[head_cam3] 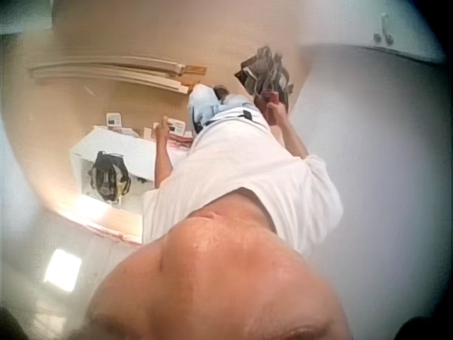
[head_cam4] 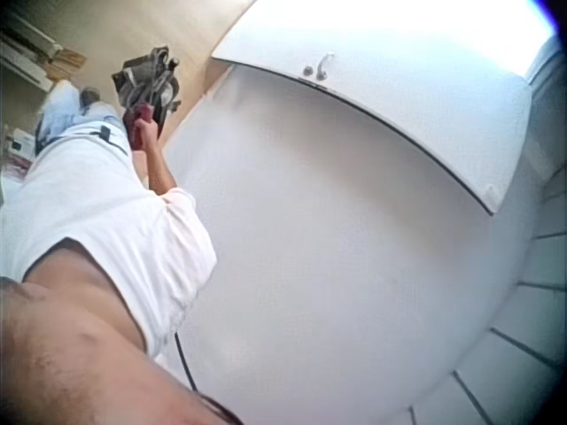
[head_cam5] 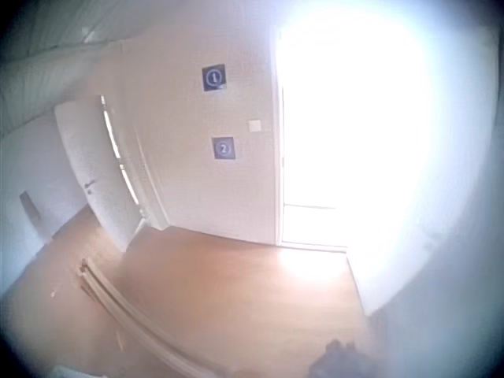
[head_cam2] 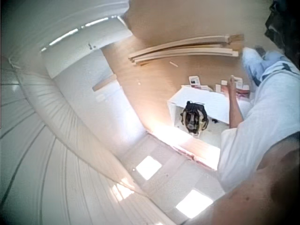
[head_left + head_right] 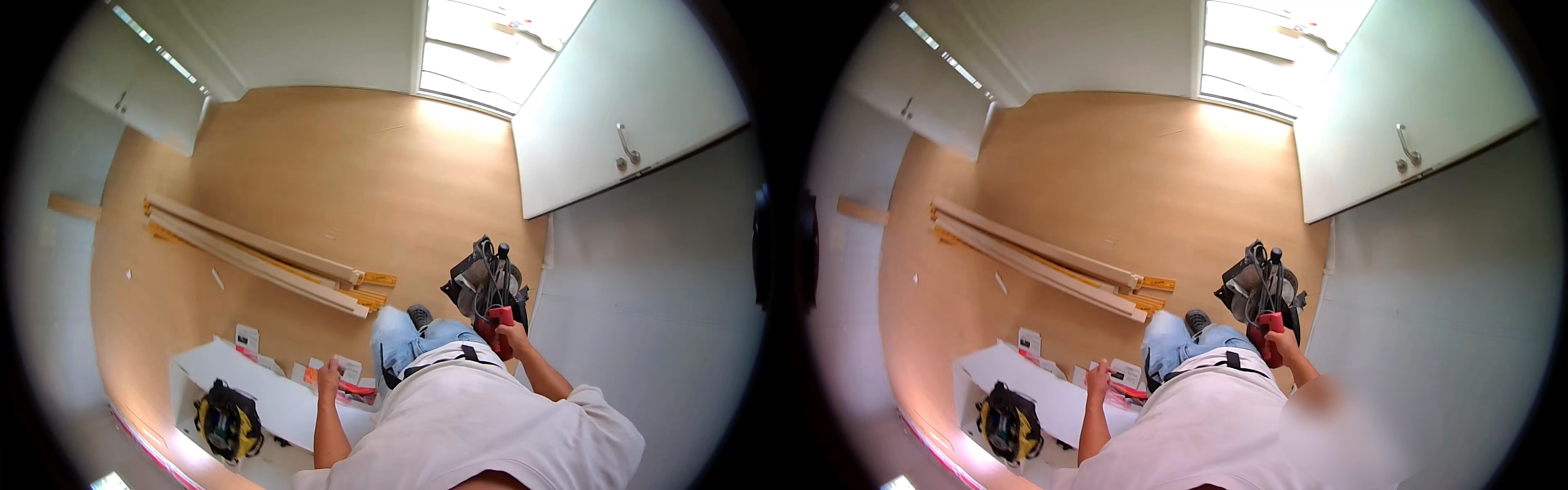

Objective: The person adjusts their head-mounted camera, then retrieves a miter saw and plugs it into a power strip. They pick up a long wooden trim piece, carry it to the saw, and position it on the base in preparation for cutting.

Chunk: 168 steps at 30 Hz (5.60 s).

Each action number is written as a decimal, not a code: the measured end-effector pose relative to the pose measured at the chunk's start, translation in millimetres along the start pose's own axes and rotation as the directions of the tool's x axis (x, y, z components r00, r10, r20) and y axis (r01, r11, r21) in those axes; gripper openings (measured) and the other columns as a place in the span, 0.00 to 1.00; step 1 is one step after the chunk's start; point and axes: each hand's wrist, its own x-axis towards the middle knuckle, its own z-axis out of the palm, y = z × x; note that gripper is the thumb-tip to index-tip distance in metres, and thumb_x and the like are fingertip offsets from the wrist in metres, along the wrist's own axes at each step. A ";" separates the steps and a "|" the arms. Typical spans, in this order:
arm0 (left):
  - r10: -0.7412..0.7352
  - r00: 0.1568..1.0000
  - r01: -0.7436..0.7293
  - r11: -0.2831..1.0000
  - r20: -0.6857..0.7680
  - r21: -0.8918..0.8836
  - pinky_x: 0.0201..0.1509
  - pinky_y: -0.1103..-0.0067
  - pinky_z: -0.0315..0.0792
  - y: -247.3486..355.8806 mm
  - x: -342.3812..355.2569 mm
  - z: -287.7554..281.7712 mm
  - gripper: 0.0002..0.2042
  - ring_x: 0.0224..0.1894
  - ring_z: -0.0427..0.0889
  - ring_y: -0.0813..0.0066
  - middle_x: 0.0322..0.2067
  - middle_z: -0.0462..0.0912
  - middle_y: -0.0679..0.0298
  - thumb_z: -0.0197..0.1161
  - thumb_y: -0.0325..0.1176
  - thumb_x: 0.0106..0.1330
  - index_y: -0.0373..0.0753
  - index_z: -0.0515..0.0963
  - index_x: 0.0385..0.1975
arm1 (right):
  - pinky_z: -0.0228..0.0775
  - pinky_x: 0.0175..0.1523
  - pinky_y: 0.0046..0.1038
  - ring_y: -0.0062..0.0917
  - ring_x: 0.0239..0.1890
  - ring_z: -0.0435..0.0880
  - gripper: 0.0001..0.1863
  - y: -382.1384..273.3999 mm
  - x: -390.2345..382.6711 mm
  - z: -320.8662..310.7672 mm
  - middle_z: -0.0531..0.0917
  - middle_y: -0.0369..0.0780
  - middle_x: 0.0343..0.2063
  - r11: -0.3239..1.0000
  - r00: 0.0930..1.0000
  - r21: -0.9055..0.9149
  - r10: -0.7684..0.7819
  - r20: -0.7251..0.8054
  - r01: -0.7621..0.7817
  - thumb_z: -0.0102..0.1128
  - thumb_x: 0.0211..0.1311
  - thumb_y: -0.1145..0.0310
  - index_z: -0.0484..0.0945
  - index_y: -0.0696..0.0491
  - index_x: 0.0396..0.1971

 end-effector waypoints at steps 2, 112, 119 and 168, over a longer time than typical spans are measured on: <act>-0.003 0.999 0.001 0.999 0.044 0.054 0.22 0.75 0.62 6.6 22.5 1.2 0.30 0.15 0.68 0.78 0.11 0.69 0.68 0.51 0.56 0.72 0.33 0.84 0.25 | 0.73 0.32 0.30 0.27 0.25 0.81 0.11 0.7 0.3 7.9 0.81 0.38 0.24 1.000 1.000 0.006 0.018 -0.005 -0.018 0.65 0.48 0.72 0.79 0.55 0.34; 0.078 0.967 -0.197 0.833 0.241 0.517 0.47 0.63 0.76 1669.8 908.3 548.2 0.12 0.40 0.85 0.52 0.35 0.85 0.50 0.52 0.35 0.68 0.38 0.82 0.38 | 0.81 0.36 0.36 0.26 0.21 0.78 0.09 -1455.2 1167.0 -81.6 0.79 0.37 0.20 0.716 0.971 0.678 0.239 -0.012 -0.167 0.62 0.64 0.66 0.76 0.54 0.27; 0.042 0.919 -0.331 0.623 0.392 0.708 0.48 0.60 0.76 1688.7 954.0 625.0 0.12 0.43 0.84 0.47 0.37 0.85 0.48 0.52 0.36 0.70 0.39 0.81 0.41 | 0.78 0.43 0.46 0.28 0.23 0.78 0.09 -1504.7 1315.2 4.2 0.77 0.34 0.19 0.230 0.956 0.970 0.295 0.003 -0.074 0.63 0.61 0.64 0.73 0.48 0.24; 0.051 0.956 0.085 0.894 0.288 -0.440 0.19 0.85 0.56 1655.4 1317.6 952.3 0.29 0.20 0.65 0.85 0.29 0.77 0.71 0.64 0.66 0.62 0.44 0.76 0.44 | 0.69 0.62 0.36 0.39 0.55 0.80 0.22 -1342.5 1613.4 -99.1 0.83 0.43 0.49 0.715 0.776 -0.457 -0.626 -0.080 0.530 0.74 0.43 0.80 0.82 0.52 0.42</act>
